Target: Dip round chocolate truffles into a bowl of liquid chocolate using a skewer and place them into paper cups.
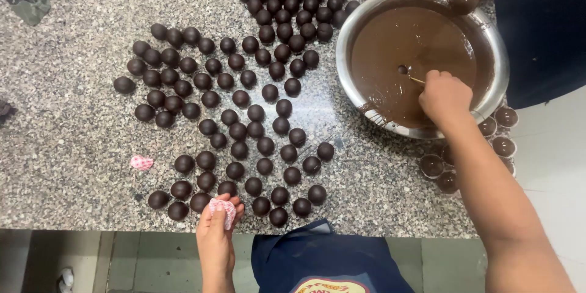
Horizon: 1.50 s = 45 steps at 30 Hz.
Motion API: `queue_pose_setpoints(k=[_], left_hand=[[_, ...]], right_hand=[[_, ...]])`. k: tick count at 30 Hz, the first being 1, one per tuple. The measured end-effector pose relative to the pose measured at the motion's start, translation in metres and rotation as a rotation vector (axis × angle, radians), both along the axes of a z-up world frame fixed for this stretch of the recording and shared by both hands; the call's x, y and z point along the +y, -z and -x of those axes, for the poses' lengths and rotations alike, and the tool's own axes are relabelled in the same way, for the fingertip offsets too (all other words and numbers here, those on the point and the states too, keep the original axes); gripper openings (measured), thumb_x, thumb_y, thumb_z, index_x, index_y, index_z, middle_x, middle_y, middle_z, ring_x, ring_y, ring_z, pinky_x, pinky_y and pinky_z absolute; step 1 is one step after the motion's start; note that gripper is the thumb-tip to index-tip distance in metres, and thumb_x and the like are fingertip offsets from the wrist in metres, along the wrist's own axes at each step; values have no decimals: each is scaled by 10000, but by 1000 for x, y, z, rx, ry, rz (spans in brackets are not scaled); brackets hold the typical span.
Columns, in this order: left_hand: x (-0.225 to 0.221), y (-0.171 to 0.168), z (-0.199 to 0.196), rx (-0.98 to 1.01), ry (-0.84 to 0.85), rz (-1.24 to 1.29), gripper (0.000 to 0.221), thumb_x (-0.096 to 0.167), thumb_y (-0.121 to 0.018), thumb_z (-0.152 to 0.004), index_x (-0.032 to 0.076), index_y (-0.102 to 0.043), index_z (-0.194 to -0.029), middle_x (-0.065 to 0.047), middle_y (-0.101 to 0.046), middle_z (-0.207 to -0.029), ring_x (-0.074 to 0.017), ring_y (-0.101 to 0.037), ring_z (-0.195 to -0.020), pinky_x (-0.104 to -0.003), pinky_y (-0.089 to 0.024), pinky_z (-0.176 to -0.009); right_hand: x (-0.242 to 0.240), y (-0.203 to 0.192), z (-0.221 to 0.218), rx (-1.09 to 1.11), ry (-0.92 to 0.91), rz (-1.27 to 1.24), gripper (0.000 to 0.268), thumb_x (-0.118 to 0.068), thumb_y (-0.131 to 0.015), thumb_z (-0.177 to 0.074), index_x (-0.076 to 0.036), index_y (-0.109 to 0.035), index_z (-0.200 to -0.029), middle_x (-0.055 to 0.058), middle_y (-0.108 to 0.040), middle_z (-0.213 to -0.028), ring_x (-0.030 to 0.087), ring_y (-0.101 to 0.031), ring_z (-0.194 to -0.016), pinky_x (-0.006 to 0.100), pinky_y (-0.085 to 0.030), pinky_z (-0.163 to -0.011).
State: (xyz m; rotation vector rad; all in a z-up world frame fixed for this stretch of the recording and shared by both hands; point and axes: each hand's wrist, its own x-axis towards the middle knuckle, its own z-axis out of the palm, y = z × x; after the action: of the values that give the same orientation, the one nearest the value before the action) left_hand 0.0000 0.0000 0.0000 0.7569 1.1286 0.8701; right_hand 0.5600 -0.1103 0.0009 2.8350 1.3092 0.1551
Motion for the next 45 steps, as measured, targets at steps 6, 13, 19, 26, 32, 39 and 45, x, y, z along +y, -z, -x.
queue_pose_setpoints(k=[6, 13, 19, 26, 32, 39, 45], left_hand=[[1, -3, 0, -3, -6, -2, 351, 195, -508, -1047, -59, -597, -1273, -207, -708, -1139, -260, -713, -982, -400, -580, -922], [1, 0, -1, -14, -4, 1, 346, 195, -511, -1046, -54, -600, -1270, -193, -706, -1132, -255, -713, -977, -397, -579, -909], [0, 3, -2, -2, -9, 27, 337, 197, -518, -1043, -41, -604, -1267, -190, -711, -1122, -257, -713, -980, -393, -576, -901], [0, 3, -3, -8, 1, 32, 335, 205, -520, -1045, -36, -605, -1262, -183, -712, -1125, -249, -712, -975, -387, -579, -890], [0, 8, -2, 0, -1, 40, 332, 203, -518, -1050, -38, -606, -1259, -189, -711, -1123, -250, -711, -965, -388, -580, -885], [-1, 4, -9, 9, 20, 43, 346, 204, -512, -1044, -45, -604, -1266, -200, -714, -1132, -253, -716, -963, -393, -586, -900], [-1, 9, -13, -3, 61, 49, 357, 207, -509, -1043, -54, -593, -1273, -205, -715, -1147, -260, -719, -963, -394, -582, -888]], right_hand=[[2, -37, 4, 317, 170, -27, 264, -161, -525, -957, -80, -723, -1112, 230, -732, -1082, 424, -679, -1045, 525, -522, -889], [3, -36, 3, 349, 220, 10, 301, -139, -508, -936, -68, -720, -1137, 260, -730, -1076, 445, -678, -1050, 529, -519, -896], [7, -34, 9, 304, 223, 94, 293, -130, -518, -929, -34, -715, -1123, 276, -734, -1065, 450, -691, -1044, 535, -529, -887], [2, -34, 5, 437, 261, -61, 318, -180, -522, -942, -98, -718, -1179, 249, -719, -1103, 448, -665, -1070, 523, -509, -927], [-3, -19, 0, 378, 264, -64, 311, -162, -527, -941, -81, -726, -1167, 262, -723, -1087, 460, -666, -1053, 529, -507, -924], [-15, -44, 18, 653, 277, -320, 282, -172, -531, -986, -55, -725, -1154, 148, -761, -893, 295, -717, -907, 416, -526, -837], [-30, -48, 35, 845, 374, -560, 221, -162, -626, -991, -40, -723, -1147, 47, -713, -842, 156, -620, -762, 329, -473, -686]])
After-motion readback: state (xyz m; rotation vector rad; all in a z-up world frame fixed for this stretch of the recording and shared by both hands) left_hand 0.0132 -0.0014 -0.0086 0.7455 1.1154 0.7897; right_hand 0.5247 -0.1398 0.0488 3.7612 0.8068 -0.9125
